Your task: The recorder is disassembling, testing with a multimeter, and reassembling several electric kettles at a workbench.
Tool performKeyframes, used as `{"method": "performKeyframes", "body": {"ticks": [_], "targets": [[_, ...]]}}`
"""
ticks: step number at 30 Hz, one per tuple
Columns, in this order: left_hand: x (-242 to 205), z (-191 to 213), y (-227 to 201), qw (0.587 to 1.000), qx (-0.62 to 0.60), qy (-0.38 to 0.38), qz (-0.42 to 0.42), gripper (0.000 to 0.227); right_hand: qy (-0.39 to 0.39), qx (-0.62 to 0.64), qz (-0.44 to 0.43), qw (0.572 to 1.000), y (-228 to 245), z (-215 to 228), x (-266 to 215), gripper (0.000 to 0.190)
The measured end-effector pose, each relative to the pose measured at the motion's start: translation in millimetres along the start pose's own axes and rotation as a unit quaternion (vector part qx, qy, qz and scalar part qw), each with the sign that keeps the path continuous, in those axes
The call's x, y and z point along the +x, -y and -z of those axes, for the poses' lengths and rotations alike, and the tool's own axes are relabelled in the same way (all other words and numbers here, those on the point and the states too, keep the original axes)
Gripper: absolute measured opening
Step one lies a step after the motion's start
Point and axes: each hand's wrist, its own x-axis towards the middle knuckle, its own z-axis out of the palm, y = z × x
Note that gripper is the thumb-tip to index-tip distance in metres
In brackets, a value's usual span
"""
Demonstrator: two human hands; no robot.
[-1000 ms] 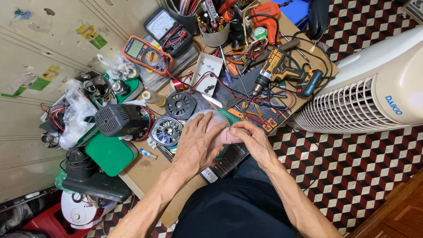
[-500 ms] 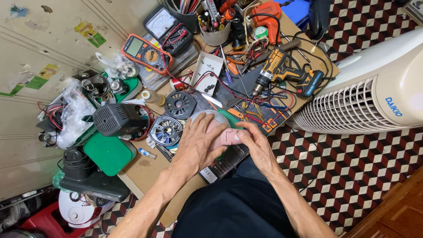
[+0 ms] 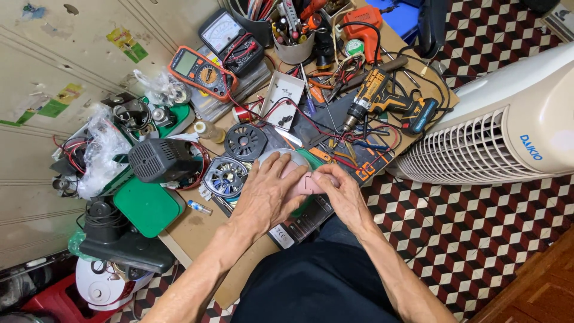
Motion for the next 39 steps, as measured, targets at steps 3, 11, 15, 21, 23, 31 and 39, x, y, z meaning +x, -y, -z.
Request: {"method": "performKeyframes", "body": {"ticks": [3,11,15,21,23,31,39], "targets": [[-2,-1,0,1.0,0.012,-0.026,-0.006,0.064,0.004,0.021,-0.003,1.0,-1,-2,2,0.03],[1,11,-3,0.999,-0.006,-0.03,0.016,0.071,0.0,0.009,-0.012,1.0,0,-2,2,0.029],[-3,11,4,0.999,-0.01,-0.043,-0.002,0.069,0.011,0.024,-0.013,1.0,1,-1,1,0.035],[-5,12,6,0.998,-0.022,-0.049,0.017,0.069,0.016,0.018,-0.008,1.0,2,-2,3,0.045],[-4,13,6,0.999,-0.023,-0.043,0.014,0.07,0.014,0.025,-0.011,1.0,-2,-1,5,0.046],[5,20,-3,1.0,0.001,-0.008,0.006,0.071,-0.006,0.035,-0.031,0.999,-20,1,13,0.052],[19,24,-3,0.996,0.049,0.071,-0.016,0.065,-0.051,0.021,-0.045,0.997,-25,-1,15,0.057]]}}
